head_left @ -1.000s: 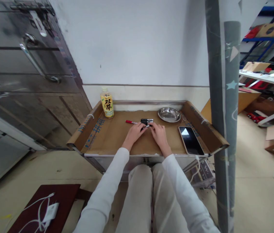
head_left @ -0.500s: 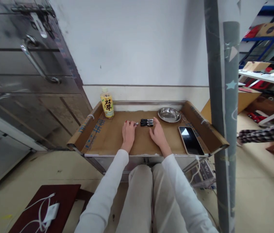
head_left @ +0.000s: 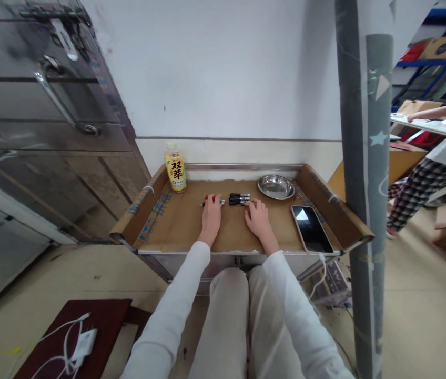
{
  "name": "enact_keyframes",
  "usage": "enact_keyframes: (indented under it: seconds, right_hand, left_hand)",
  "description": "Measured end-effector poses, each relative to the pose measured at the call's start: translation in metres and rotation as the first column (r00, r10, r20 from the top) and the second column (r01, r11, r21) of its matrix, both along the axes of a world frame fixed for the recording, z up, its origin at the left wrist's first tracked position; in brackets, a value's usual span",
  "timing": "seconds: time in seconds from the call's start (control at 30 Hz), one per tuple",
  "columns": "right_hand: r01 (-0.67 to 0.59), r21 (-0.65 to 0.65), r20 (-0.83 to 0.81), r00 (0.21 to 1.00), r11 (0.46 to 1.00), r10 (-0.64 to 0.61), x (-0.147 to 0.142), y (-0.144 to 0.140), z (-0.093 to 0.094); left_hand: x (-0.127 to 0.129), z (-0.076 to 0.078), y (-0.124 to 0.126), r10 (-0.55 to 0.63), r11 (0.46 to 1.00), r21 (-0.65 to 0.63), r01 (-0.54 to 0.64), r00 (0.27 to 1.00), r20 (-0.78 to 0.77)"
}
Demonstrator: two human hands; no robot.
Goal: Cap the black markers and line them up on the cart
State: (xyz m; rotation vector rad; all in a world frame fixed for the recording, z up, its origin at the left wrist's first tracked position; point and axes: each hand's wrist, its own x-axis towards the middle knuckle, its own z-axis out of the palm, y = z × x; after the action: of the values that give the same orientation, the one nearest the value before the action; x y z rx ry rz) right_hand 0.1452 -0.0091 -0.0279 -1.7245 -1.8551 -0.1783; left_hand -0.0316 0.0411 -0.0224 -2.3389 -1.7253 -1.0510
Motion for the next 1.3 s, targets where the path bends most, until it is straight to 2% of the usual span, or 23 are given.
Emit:
enact_keyframes:
  seconds: [0.13,0.43,0.7,0.77,0.83,0.9,0.97,1.13,1.3]
  right_hand:
    - [0.01,-0.012,0.03,1.0,1.0,-0.01,-0.001,-0.002,0.002]
    - [0.029,-0.036,0.034,0.999,0.999,-0.028,-0.003,-0.002,0.005]
    - [0.054,-0.027,0.048,0.997,0.998,-0.053,-0.002,-0.001,0.006]
    - [0.071,-0.03,0.057,0.996,0.997,-0.069,-0.002,0.0,0.006]
    - [0.091,-0.033,0.06,0.994,0.995,-0.089,-0.002,0.0,0.006]
    - [0.113,-0.035,0.06,0.992,0.993,-0.111,-0.001,0.001,0.006]
    - [0.14,-0.033,0.063,0.988,0.99,-0.138,-0.001,0.001,0.006]
    - [0.203,-0.01,0.083,0.976,0.979,-0.201,0.0,0.003,0.005]
    - [0.185,-0.021,0.112,0.977,0.983,-0.182,0.0,0.007,0.004]
  left_hand:
    - [0.001,-0.004,0.005,0.009,1.0,0.016,-0.009,1.0,-0.003]
    - [0.002,-0.002,0.006,0.013,1.0,-0.001,-0.013,0.998,-0.062]
    - [0.002,-0.001,0.004,0.045,0.999,0.003,-0.045,0.999,-0.026]
    - [0.003,0.001,0.002,-0.003,1.0,0.01,0.003,1.0,-0.011]
    - [0.005,0.004,0.0,-0.125,0.992,0.013,0.125,0.992,-0.023]
    - [0.008,0.006,-0.001,-0.273,0.962,-0.005,0.273,0.96,-0.055]
    - [0.011,0.007,-0.001,-0.364,0.931,-0.034,0.363,0.928,-0.077]
    - [0.013,0.01,0.0,-0.406,0.914,-0.074,0.4,0.907,-0.114]
    - [0.016,0.013,-0.001,-0.414,0.908,-0.108,0.404,0.905,-0.097]
